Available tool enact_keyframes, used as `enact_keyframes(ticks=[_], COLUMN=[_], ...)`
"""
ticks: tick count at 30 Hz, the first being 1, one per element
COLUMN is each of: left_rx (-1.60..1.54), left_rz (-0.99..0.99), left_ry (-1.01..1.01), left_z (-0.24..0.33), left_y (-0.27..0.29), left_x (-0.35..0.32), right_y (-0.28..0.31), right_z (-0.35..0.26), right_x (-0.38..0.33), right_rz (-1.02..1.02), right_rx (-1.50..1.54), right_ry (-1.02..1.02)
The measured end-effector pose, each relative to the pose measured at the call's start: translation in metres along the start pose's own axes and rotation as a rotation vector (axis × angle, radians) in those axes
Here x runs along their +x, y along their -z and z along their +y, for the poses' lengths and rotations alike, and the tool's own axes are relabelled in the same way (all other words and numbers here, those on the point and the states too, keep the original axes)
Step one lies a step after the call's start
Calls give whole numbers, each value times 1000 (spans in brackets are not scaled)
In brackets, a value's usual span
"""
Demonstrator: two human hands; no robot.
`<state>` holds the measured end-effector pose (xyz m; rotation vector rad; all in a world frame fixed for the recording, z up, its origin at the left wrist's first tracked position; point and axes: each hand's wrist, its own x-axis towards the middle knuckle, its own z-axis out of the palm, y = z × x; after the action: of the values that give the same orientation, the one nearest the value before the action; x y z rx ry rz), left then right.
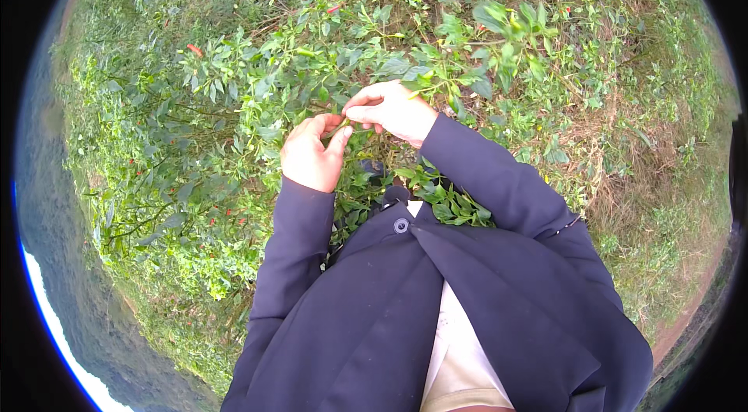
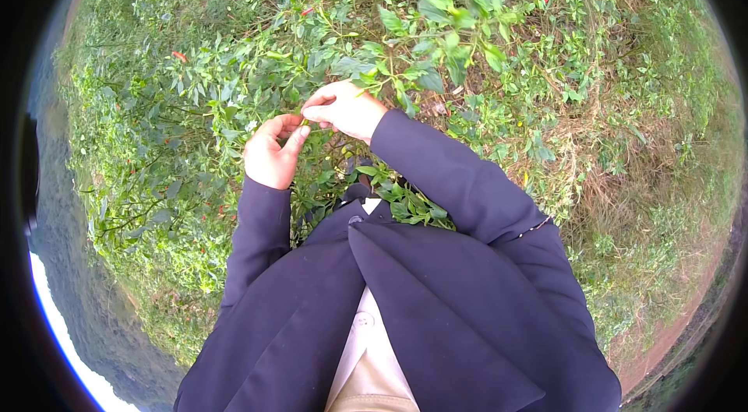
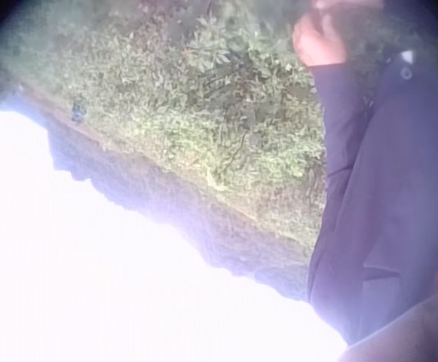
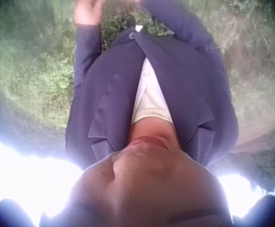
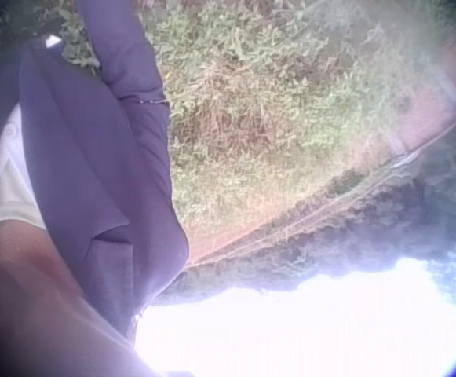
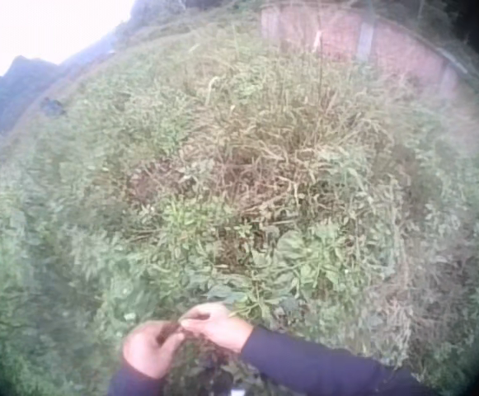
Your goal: The person picks green and red chilies from plants by hand and places them into a small white bowl. The person moves among the plants, selecting chilies and depositing them into the bowl throughout the clip.
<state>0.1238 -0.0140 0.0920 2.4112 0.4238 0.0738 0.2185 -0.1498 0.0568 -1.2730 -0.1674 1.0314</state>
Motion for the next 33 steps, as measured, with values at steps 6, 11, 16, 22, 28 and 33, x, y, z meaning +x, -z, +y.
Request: enact_keyframes(ticks=[6,11,16,22,28,33], left_rx=[-243,-393,-412,-335,-174,-151], left_rz=[-15,-47,-15,-5,-13,-29], left_ry=[150,202,94,169,72,51], left_z=[-9,-9,-11,-13,-4,-2], left_y=[-3,-3,-2,2,6,8], left_x=[-5,-6,-7,-10,-14,-18], right_y=[-8,-9,5,30,0,-7], right_z=[0,3,-4,0,39,38], right_x=[-8,-8,-12,-51,-43,-39], right_rz=[17,46,-52,-201,231,268], right_rx=[22,-69,456,336,-388,-308], right_ry=[37,18,-3,-233,32,-68])
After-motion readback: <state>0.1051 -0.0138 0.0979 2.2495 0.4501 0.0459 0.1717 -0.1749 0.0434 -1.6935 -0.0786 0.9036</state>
